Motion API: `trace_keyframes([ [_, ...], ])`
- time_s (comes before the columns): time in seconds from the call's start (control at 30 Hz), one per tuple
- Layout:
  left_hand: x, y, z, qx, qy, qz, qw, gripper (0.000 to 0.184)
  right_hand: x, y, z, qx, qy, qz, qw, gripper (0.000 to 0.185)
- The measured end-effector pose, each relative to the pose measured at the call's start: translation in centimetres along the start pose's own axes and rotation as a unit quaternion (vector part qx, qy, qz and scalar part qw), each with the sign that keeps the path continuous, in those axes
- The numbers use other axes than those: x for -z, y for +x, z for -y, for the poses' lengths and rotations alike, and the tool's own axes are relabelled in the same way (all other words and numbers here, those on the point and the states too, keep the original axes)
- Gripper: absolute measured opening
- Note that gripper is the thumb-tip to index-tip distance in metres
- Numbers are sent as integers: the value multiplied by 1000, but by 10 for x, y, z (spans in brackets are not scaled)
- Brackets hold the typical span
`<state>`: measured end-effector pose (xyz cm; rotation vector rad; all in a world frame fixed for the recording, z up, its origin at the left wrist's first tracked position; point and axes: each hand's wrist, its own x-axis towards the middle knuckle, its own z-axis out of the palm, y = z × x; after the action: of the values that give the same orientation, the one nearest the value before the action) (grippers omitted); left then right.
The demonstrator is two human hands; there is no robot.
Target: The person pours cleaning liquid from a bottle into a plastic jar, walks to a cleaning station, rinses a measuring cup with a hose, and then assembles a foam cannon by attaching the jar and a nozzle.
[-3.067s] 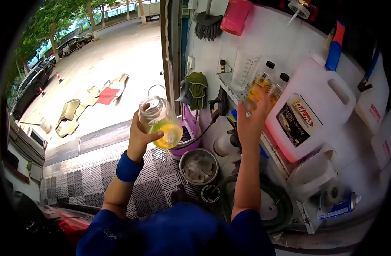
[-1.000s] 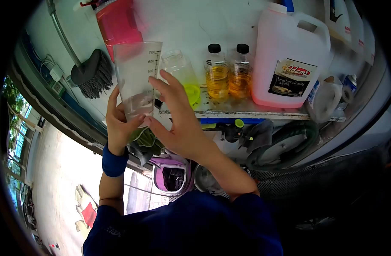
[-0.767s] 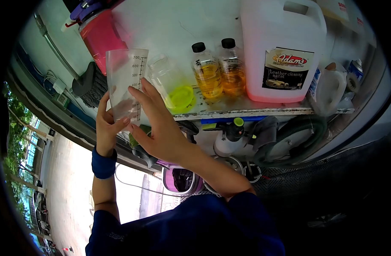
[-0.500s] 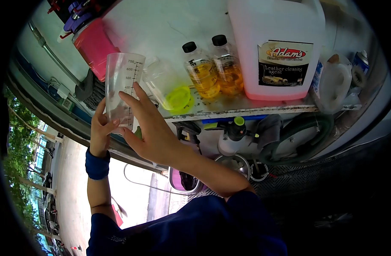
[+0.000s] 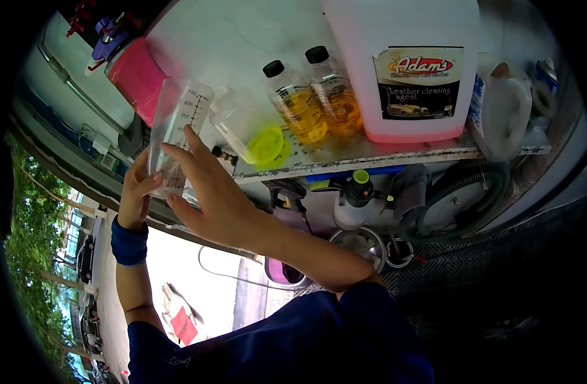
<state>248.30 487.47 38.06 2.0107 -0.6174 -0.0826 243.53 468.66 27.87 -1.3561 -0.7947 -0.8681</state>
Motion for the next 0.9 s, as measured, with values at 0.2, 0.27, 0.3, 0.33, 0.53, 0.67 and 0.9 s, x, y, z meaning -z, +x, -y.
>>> trace_keyframes([
  [0.2,7,2,-9,8,-11,28,1000,70,-1,3,5,-6,20,-5,1000,61],
  [0.27,7,2,-11,10,-9,17,1000,69,-2,3,6,-11,22,6,1000,61],
  [0.3,8,2,-14,9,-9,18,1000,69,-2,4,6,-11,22,5,1000,61],
  [0.33,9,1,-16,14,-7,24,1000,69,-3,4,7,-12,17,8,1000,61],
  [0.53,21,6,-18,21,18,42,999,70,-6,6,10,-5,15,13,1000,61],
  [0.67,22,8,-24,10,42,37,998,73,-10,7,9,0,13,8,1000,61],
  [0.9,30,12,-29,31,69,58,995,75,-13,7,10,2,2,6,1000,61],
])
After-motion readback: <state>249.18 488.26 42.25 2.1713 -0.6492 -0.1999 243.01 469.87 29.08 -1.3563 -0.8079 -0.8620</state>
